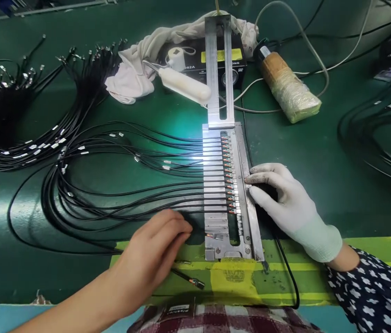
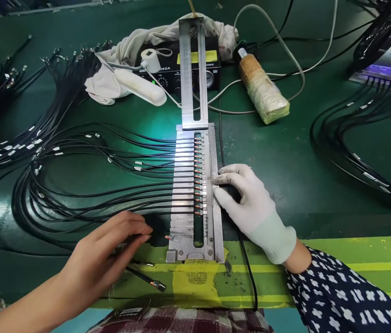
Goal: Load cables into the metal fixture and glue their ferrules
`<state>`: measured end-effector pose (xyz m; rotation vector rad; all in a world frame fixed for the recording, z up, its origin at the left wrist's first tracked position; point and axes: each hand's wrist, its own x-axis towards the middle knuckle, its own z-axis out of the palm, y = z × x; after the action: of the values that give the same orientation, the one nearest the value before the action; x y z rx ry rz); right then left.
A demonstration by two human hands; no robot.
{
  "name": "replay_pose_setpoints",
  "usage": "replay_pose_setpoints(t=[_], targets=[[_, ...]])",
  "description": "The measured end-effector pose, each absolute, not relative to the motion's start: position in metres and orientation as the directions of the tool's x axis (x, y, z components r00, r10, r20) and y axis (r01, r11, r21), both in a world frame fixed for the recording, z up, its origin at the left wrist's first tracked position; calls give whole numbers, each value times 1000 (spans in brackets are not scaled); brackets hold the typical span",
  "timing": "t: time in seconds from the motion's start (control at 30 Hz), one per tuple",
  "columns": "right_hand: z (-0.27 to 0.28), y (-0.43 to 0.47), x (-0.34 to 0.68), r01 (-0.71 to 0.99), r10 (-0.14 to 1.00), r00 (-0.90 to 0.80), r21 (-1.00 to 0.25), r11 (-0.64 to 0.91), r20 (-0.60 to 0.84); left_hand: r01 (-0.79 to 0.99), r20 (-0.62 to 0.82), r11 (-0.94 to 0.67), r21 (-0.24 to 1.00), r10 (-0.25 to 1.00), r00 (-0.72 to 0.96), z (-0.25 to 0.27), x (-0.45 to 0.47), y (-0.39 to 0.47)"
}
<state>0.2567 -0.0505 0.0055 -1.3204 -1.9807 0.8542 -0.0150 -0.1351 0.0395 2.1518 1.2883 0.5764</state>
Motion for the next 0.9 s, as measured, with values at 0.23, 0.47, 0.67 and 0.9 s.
replay_pose_setpoints(t=[0.23, 0.47, 0.67, 0.9], targets=[[7, -51, 257, 544, 942, -314, -792, 278, 116, 663, 255, -592, 458, 802, 540, 21, 11, -114], [6, -49, 257, 523, 950, -296, -814, 251, 103, 641, 229, -588, 493, 799, 556, 26, 15, -108], [5, -48, 257, 506, 947, -301, -824, 256, 110, 612, 180, -578, 541, 790, 587, 26, 19, -109], [6, -47, 258, 496, 948, -295, -829, 259, 120, 598, 211, -643, 479, 746, 632, 21, 9, -110]])
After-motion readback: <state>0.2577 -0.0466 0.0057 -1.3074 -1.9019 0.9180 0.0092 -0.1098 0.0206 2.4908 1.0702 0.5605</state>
